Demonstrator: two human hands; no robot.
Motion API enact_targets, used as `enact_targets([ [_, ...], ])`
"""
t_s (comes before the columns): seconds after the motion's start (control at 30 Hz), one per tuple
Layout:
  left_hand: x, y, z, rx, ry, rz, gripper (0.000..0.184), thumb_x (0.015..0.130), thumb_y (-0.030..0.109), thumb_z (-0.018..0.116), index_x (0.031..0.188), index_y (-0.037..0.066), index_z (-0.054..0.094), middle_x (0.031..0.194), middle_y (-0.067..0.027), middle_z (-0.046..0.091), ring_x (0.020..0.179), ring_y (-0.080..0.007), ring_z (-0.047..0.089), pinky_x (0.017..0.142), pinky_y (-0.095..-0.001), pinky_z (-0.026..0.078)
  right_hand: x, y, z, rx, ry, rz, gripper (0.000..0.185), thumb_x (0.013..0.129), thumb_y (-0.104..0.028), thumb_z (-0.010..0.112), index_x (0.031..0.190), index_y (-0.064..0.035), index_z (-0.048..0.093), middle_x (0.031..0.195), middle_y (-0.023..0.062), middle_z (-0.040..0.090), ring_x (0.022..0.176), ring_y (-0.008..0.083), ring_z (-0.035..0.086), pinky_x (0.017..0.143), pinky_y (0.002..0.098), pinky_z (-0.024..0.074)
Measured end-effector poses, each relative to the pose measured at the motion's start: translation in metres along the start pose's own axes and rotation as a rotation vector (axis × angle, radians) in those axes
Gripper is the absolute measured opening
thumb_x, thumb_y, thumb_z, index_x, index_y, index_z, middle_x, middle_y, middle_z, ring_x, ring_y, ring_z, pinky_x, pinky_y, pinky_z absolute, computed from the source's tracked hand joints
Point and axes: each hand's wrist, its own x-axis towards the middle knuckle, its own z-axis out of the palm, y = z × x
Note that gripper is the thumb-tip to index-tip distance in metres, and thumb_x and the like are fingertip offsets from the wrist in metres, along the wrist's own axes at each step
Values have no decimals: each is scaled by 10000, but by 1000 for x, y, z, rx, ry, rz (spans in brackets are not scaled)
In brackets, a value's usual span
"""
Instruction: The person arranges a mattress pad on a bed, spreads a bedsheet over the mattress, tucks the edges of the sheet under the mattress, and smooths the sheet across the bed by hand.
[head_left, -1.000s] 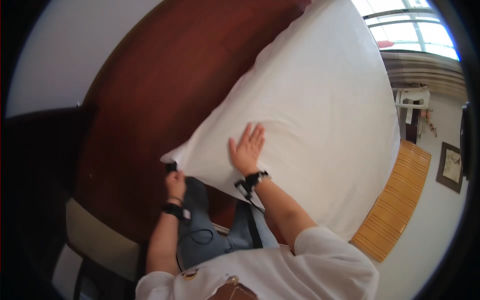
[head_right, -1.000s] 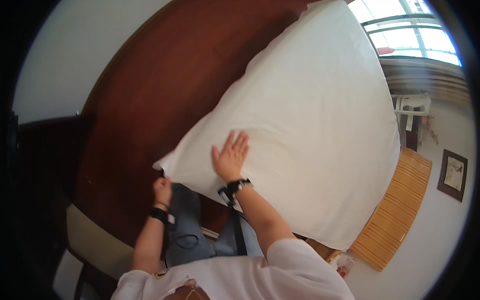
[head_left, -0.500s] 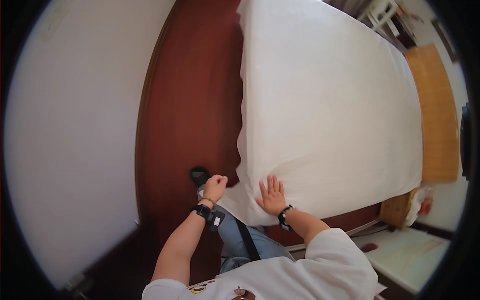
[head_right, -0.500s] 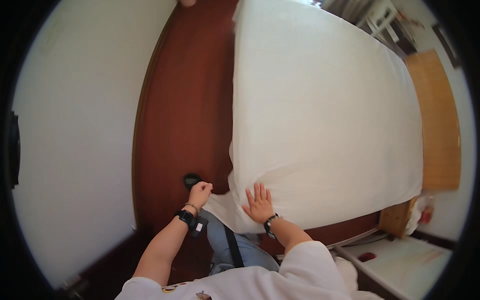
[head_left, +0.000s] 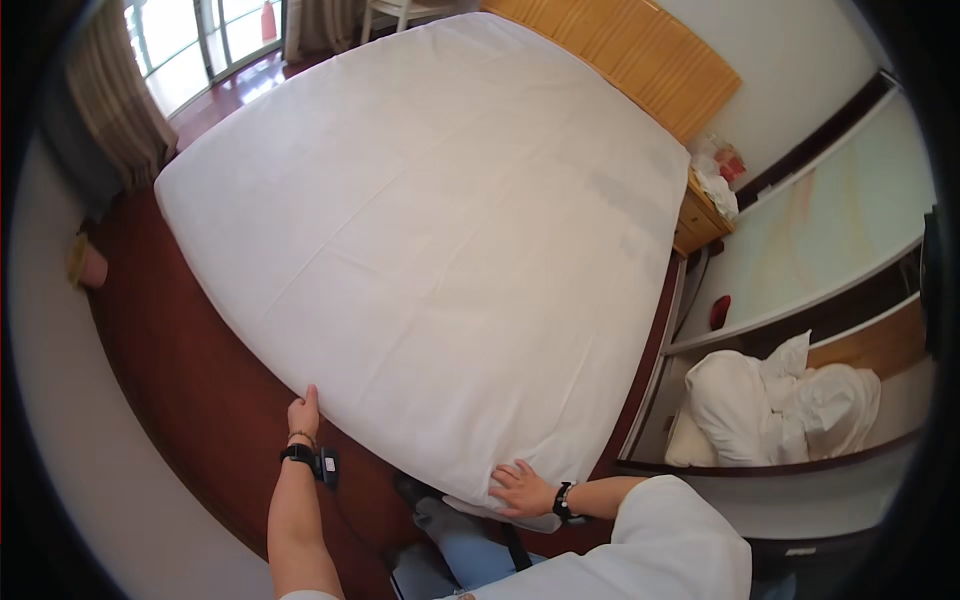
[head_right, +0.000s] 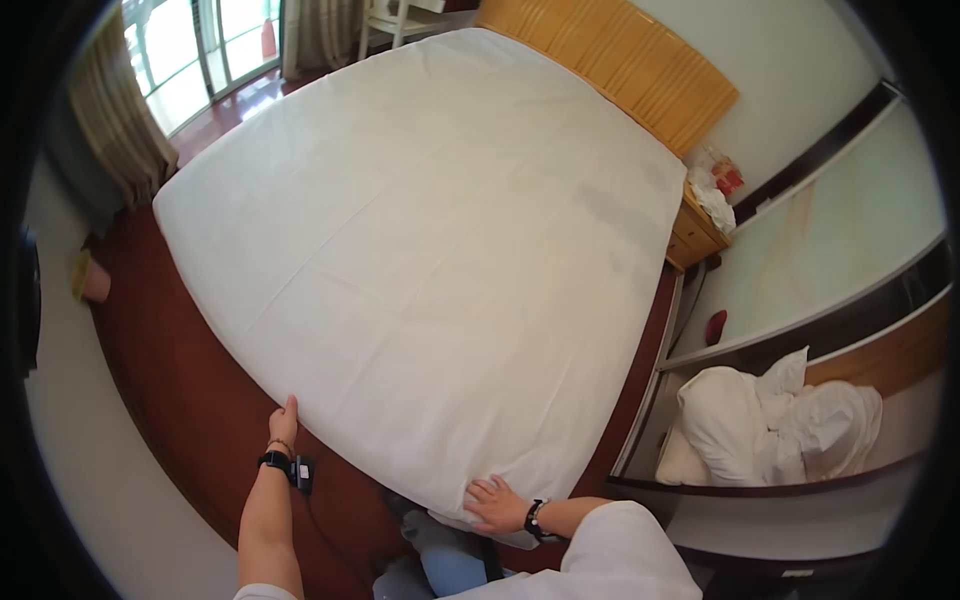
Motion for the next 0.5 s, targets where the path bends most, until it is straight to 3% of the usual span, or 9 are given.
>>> enact_targets([
  [0.03, -5, 11, 2, 7, -17, 16, 514, 890, 428, 522, 857, -79, 602, 753, -132, 626, 721, -239, 593, 677, -358, 468, 12, -7, -3, 85, 215, -12, 550, 808, -440, 576, 1264, -158, 451, 1256, 147, 392, 1246, 301, 326, 1005, 536, 255],
  [0.1, -13, 21, 4, -265, -109, -211, 509, 877, 419, 552, 789, -82, 588, 715, -112, 606, 657, -211, 572, 617, -355, 458, 49, -31, -18, 178, 398, 40, 597, 792, -458, 590, 1283, -156, 435, 1279, 147, 382, 1253, 297, 321, 991, 540, 266],
  [0.13, 9, -13, 21, -293, 74, 163, 461, 860, 361, 583, 716, -76, 555, 663, -68, 575, 567, -154, 502, 537, -345, 423, 77, -41, -26, 183, 437, 72, 634, 785, -467, 595, 1309, -159, 414, 1321, 152, 356, 1273, 303, 302, 1002, 544, 255],
  [0.2, 5, -9, 14, -210, 63, 229, 415, 851, 285, 576, 655, -79, 535, 592, -43, 536, 534, -119, 433, 493, -342, 386, 138, -54, -49, 188, 472, 119, 671, 778, -475, 600, 1336, -162, 393, 1362, 158, 330, 1293, 309, 282, 1014, 548, 244],
  [0.27, 36, -60, 5, -17, 78, 305, 376, 830, 223, 559, 608, -79, 518, 528, -54, 489, 530, -105, 391, 478, -345, 363, 192, -71, -73, 211, 455, 235, 761, 744, -446, 644, 1392, -204, 329, 1483, 153, 178, 1376, 325, 155, 1041, 593, 183],
  [0.3, 43, -66, 6, -22, 115, 298, 370, 821, 206, 549, 580, -70, 499, 489, -75, 447, 522, -106, 386, 476, -355, 355, 203, -77, -78, 226, 469, 261, 761, 744, -446, 644, 1392, -204, 329, 1483, 153, 178, 1376, 325, 155, 1041, 593, 183],
  [0.33, 51, -66, 10, -23, 71, 300, 354, 814, 197, 546, 589, -68, 483, 485, -80, 420, 506, -105, 371, 472, -352, 353, 211, -80, -82, 226, 349, 330, 796, 725, -435, 664, 1406, -234, 305, 1502, 150, 111, 1389, 331, 96, 1043, 612, 153],
  [0.4, 68, -76, 8, -75, -205, 137, 356, 839, 230, 543, 607, -38, 510, 490, -44, 447, 479, -107, 385, 473, -331, 376, 215, -89, -86, 229, 184, 382, 836, 706, -424, 684, 1420, -264, 281, 1522, 148, 44, 1403, 338, 36, 1045, 631, 123],
  [0.5, 70, -60, -20, -216, -402, -242, 313, 867, 362, 526, 905, 53, 556, 680, -27, 556, 560, -141, 511, 527, -311, 423, 217, -92, -87, 145, 2, 428, 794, 664, -417, 689, 1377, -274, 372, 1521, 166, 11, 1402, 356, -3, 1028, 663, 95],
])
